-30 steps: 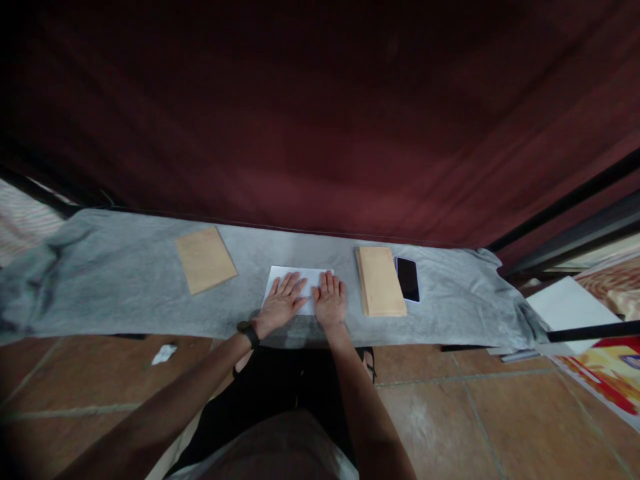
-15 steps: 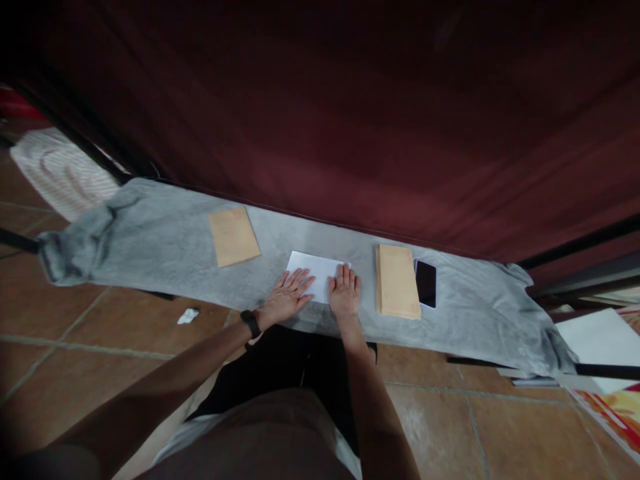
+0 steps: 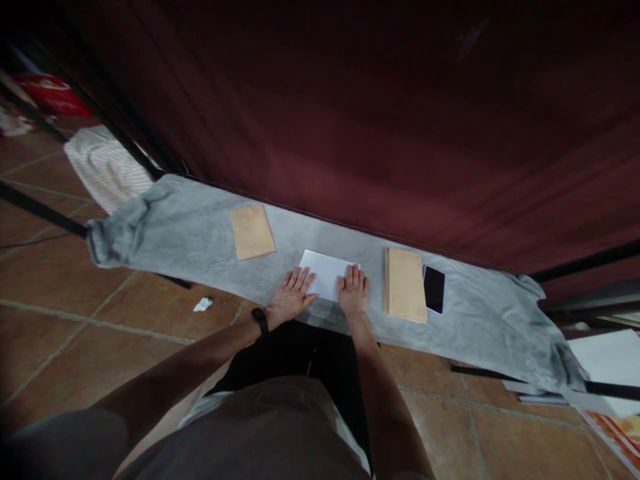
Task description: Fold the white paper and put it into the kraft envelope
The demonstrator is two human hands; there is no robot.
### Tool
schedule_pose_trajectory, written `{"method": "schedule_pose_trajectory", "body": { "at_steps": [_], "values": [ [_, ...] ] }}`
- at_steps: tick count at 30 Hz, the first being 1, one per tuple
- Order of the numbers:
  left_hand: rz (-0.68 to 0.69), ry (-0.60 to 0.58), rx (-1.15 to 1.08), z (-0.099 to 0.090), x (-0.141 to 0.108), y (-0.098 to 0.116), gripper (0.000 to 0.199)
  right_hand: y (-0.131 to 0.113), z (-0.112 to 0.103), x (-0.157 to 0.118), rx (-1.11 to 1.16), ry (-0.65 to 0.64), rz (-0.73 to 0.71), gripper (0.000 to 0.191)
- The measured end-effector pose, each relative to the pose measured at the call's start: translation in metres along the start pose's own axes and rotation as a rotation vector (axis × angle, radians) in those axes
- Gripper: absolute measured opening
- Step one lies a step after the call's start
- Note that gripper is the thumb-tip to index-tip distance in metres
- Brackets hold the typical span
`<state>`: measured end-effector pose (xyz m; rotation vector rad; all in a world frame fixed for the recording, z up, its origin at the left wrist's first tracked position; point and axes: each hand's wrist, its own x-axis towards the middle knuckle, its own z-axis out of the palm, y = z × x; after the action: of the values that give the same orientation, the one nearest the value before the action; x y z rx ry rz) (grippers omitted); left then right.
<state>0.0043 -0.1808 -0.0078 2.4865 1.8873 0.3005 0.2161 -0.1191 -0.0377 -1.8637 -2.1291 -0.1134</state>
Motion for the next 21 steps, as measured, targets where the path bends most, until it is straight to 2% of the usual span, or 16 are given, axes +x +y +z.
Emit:
{"method": "schedule_pose_trajectory", "body": {
  "at_steps": [7,14,18,21],
  "values": [
    [-0.044,-0.034,-0.021,-0.001,0.001,0.002,0.066,0.007,-0.008,-0.012,0.01,0.021,-0.033,0.057],
    [-0.041,0.01,-0.07,0.0,-0.001,0.001,0.065,0.019,-0.021,-0.036,0.007,-0.007,-0.001,0.056],
    [-0.067,0.052,-0.113,0.005,-0.002,-0.002,0.069,0.014,-0.03,-0.047,-0.007,0.014,0.071,0.053],
    [-0.096,0.091,-0.208,0.008,0.001,-0.005,0.068,0.001,-0.036,-0.054,0.011,0.037,0.029,0.053]
  ]
}}
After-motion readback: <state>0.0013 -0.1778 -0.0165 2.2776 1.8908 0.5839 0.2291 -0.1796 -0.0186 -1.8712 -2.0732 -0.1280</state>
